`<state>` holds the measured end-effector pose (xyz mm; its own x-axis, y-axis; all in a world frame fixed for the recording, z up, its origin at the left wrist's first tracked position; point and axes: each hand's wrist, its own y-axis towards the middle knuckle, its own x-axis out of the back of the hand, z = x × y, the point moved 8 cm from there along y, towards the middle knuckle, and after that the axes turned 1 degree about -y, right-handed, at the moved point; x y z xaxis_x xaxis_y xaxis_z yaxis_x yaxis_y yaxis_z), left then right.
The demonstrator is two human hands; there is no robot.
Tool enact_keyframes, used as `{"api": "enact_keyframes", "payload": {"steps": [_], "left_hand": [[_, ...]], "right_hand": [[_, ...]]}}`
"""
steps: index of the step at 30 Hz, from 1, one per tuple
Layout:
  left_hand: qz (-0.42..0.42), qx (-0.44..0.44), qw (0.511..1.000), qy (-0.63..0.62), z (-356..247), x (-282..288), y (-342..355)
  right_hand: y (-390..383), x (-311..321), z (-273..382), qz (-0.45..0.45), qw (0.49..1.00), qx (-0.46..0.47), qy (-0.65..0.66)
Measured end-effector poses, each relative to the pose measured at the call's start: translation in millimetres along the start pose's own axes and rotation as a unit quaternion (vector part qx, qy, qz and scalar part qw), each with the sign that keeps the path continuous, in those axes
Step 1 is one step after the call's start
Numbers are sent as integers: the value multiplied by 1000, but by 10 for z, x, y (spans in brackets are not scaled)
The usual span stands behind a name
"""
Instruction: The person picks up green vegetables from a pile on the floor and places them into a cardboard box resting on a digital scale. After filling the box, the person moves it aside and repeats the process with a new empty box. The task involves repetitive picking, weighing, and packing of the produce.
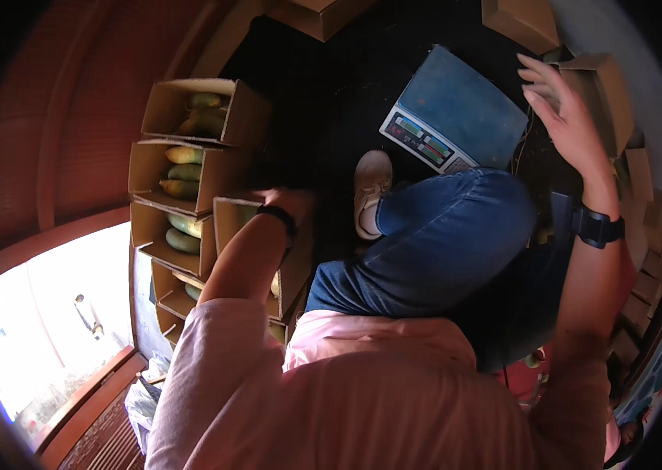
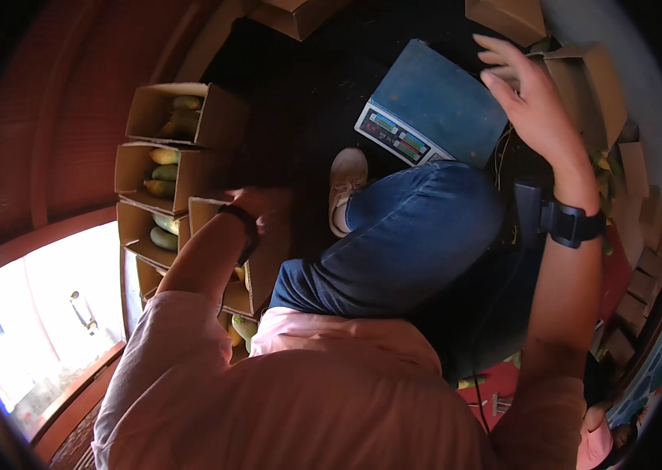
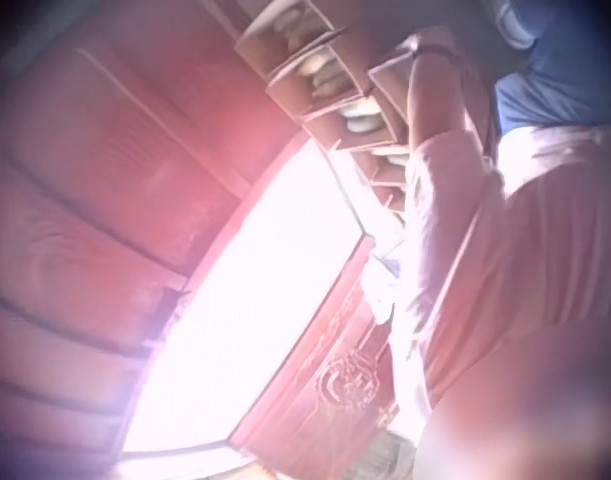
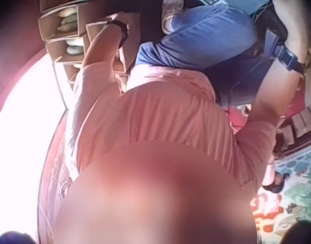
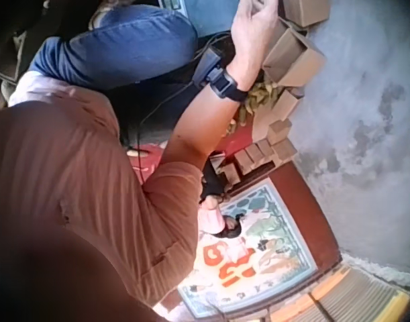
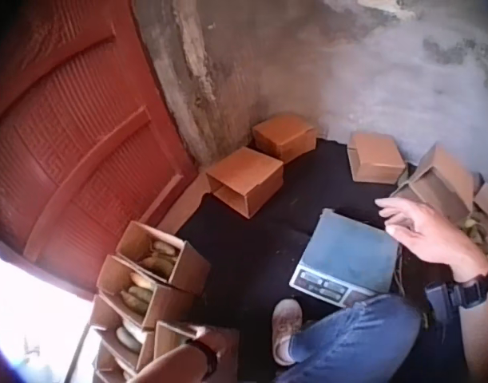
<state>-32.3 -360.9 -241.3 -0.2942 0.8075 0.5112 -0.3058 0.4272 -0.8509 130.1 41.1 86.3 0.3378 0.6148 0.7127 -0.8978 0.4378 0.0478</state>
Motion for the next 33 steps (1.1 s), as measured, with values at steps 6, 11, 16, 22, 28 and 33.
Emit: {"api": "enact_keyframes", "payload": {"steps": [6,11,16,22,28,33], "left_hand": [[154,76,985,-18,394,306,-563],[243,10,968,-59,612,-361,9],[209,3,851,-481,112,1276,143],[-468,86,854,211,1567,3251,1753],[-320,-137,679,-647,2242,3823,2835],[-385,-18,454,-803,1392,4178,2503]], "right_hand": [[-696,442,-623,-40,993,-109,0],[-758,637,-498,-66,993,-88,30],[-689,735,-418,-53,993,-101,-40],[-461,658,-360,-23,996,-80,-45],[-472,821,-591,-69,983,-146,-89],[-580,841,-562,-97,972,-171,-131]]}}
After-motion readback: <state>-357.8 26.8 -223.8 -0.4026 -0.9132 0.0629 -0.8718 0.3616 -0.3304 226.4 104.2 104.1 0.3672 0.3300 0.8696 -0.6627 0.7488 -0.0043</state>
